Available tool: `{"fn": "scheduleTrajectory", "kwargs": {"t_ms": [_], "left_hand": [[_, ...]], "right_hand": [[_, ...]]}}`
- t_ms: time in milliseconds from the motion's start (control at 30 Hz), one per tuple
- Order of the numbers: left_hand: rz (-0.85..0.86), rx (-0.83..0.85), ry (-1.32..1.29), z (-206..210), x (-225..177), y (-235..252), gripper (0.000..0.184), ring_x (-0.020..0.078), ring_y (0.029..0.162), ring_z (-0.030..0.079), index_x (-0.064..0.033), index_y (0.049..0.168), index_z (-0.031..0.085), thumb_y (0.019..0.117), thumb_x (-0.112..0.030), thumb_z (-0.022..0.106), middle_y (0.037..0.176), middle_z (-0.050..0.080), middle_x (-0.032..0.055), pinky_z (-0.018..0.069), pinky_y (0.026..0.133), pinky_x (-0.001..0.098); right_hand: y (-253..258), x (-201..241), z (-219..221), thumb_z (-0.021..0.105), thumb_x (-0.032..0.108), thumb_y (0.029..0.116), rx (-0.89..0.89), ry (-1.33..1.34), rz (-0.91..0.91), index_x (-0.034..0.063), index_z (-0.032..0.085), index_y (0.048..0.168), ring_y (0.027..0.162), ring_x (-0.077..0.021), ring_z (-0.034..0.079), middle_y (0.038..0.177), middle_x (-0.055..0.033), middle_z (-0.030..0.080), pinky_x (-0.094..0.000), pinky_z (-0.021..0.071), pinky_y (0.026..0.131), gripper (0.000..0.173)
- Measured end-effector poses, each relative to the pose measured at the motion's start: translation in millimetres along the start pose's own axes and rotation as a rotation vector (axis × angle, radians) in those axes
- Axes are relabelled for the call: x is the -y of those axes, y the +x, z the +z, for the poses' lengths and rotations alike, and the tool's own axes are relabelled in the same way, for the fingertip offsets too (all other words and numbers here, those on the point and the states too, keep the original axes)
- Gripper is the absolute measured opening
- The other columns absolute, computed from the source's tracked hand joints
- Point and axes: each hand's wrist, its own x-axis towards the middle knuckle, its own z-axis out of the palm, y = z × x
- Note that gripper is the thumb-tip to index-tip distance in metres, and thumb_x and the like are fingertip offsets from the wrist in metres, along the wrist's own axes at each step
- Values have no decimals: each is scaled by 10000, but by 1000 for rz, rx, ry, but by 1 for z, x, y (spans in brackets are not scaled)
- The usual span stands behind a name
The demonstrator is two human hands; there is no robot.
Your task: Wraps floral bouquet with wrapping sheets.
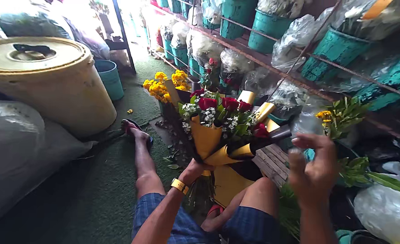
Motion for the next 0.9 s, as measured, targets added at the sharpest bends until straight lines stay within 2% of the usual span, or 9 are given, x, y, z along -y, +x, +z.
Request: {"fn": "scheduleTrajectory", "kwargs": {"t_ms": [100,167,233,333,467,567,700,800,900], "left_hand": [[-31,-10,-18,11,-8,2,635,166,1034,698,-17,1248,603,678,12,881,1111,726,74,594,922,369],[-37,4,-32,15,-4,4,634,182,1055,699,-9,1248,605,680,16,885,1125,727,86,594,940,385],[-25,16,-38,18,1,5,639,204,1058,703,4,1242,602,669,27,884,1121,727,106,599,938,402],[-19,9,-30,17,-3,7,643,205,1037,706,10,1231,596,655,26,880,1100,728,110,607,914,399],[-147,-41,2,1,-16,10,519,179,967,699,-25,1200,637,724,11,840,1053,723,85,603,847,379],[-223,-77,41,-27,-24,11,465,172,954,690,-89,1219,659,785,-46,819,1077,722,61,596,810,393],[-222,-228,23,-62,-47,12,409,177,967,709,-59,1165,670,781,-13,804,1046,740,69,614,839,398],[-57,-259,-33,-103,-68,13,414,242,970,721,-25,1135,677,742,1,802,1058,742,133,619,853,447],[10,-279,91,-137,-91,1,350,175,1000,713,-127,1185,675,849,-65,753,1124,733,39,619,850,373]], "right_hand": [[-5,42,50,506,681,958,-49,-169,-210,170,695,1075,1134,-247,602,1085,-70,693,-524,356,1089,558],[11,39,90,528,612,991,-130,-295,-301,148,646,764,859,-245,650,769,-54,649,-538,395,1053,529],[41,21,114,510,531,1033,-45,-416,-298,99,573,622,643,-278,619,595,-81,569,-553,461,913,600],[76,5,132,450,542,1059,160,-425,-126,71,572,659,707,-309,640,634,-102,596,-575,439,938,630],[85,18,98,527,362,1063,13,-60,-101,53,721,909,935,-247,663,885,-101,705,-552,375,1058,396],[62,-4,70,358,266,1121,-195,273,-157,-18,625,1074,1042,-206,674,1068,-115,689,-431,558,949,392],[-16,-77,94,246,233,1134,-236,372,281,-8,553,1167,978,-168,679,1067,-54,676,-394,584,882,392],[-86,-124,145,331,384,1121,30,413,882,45,555,1263,939,-126,674,1096,-31,682,-348,579,847,430],[-159,-154,212,434,497,1077,235,444,1258,93,586,1268,895,-148,672,1115,-43,681,-372,578,788,472]]}}
